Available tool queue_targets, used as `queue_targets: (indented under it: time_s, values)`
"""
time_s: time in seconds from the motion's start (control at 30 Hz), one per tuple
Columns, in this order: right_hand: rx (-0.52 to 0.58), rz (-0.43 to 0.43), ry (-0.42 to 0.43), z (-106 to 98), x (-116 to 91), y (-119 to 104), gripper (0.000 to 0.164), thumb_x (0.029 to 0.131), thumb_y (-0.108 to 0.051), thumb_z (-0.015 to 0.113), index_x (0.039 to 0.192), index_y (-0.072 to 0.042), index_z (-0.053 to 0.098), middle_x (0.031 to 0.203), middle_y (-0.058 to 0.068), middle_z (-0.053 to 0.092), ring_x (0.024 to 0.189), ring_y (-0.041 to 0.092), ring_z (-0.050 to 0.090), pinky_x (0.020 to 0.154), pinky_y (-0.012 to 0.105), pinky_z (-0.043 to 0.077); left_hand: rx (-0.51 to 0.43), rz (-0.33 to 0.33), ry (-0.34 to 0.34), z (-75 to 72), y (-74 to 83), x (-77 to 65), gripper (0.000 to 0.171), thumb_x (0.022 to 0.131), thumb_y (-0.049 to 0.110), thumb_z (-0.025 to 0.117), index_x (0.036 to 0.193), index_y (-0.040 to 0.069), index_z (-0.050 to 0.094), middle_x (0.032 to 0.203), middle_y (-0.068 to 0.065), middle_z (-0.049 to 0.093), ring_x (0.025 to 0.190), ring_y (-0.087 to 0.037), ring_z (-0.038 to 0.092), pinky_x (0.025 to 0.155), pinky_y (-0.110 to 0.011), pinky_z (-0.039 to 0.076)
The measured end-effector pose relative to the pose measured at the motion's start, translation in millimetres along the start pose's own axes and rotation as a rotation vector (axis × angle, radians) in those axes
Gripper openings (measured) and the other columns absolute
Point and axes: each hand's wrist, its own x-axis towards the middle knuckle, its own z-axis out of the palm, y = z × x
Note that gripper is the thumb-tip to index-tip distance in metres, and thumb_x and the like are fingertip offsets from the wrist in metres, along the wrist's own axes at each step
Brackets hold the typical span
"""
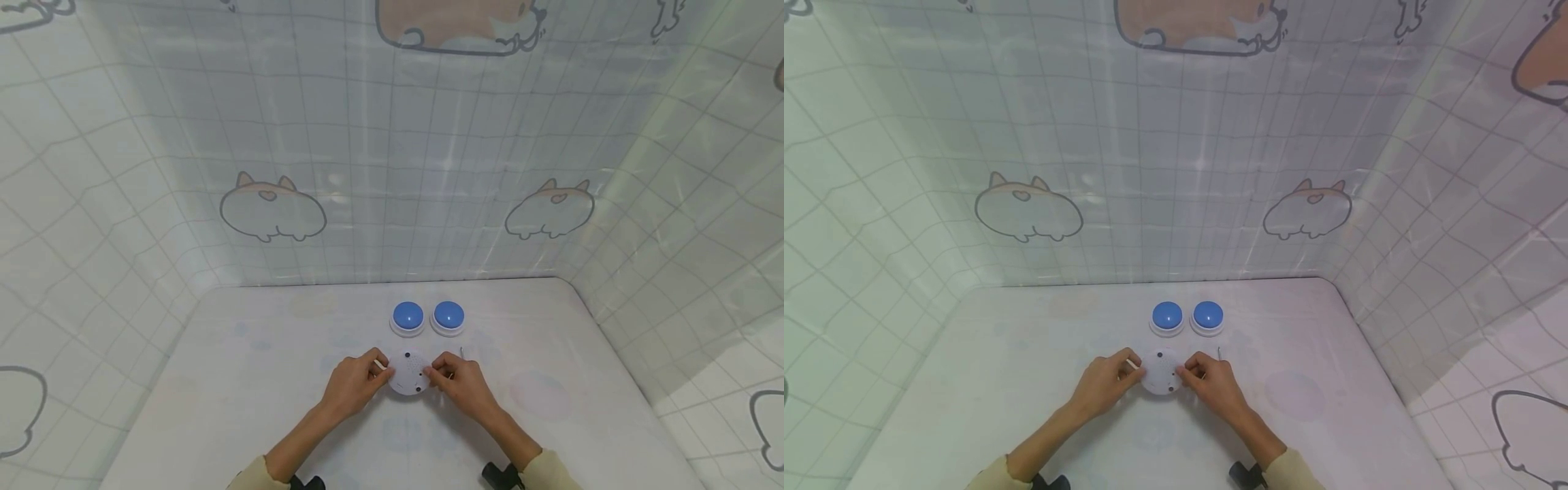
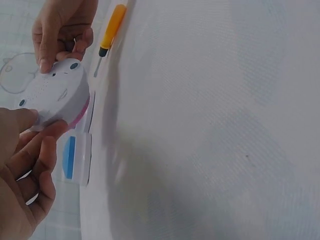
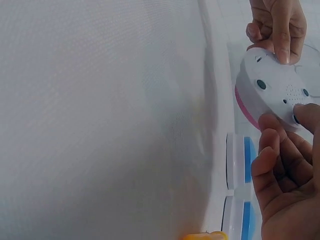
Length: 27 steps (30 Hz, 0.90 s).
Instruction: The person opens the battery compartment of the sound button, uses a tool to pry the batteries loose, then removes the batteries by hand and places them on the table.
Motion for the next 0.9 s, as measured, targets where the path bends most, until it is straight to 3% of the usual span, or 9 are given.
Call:
queue_targets:
  time_s: [0.2,0.73,0.9]
  values:
    - [-0.003,0.001,-0.002,-0.2,-0.2,0.4,0.017,0.094,-0.040,0.070,0.096,-0.023,0.066,0.075,-0.007,0.071,0.065,0.008,0.058,0.055,0.023,0.046,-0.014,-0.017,-0.019,1.5,0.2,0.4,0.019,0.095,0.031,0.070,0.107,0.016,0.066,0.079,0.010,0.074,0.063,0.003,0.059,0.056,-0.020,0.046]
    - [-0.001,-0.062,-0.009,1.1,-1.6,2.5,0.025,0.094,-0.025,0.073,0.114,-0.019,0.060,0.079,-0.014,0.067,0.067,0.006,0.058,0.059,0.024,0.048,-0.016,-0.063,-0.085,4.9,2.2,-0.1,0.029,0.098,0.031,0.067,0.121,0.016,0.058,0.079,0.010,0.074,0.059,-0.001,0.053,0.055,-0.021,0.043]
    - [-0.006,-0.075,-0.028,1.1,-1.5,4.4,0.032,0.094,-0.029,0.072,0.122,-0.018,0.060,0.082,-0.013,0.067,0.070,0.006,0.059,0.062,0.025,0.048,-0.021,-0.061,-0.094,4.6,2.6,-0.7,0.030,0.098,0.029,0.067,0.123,0.017,0.056,0.078,0.011,0.074,0.058,-0.001,0.052,0.053,-0.021,0.042]
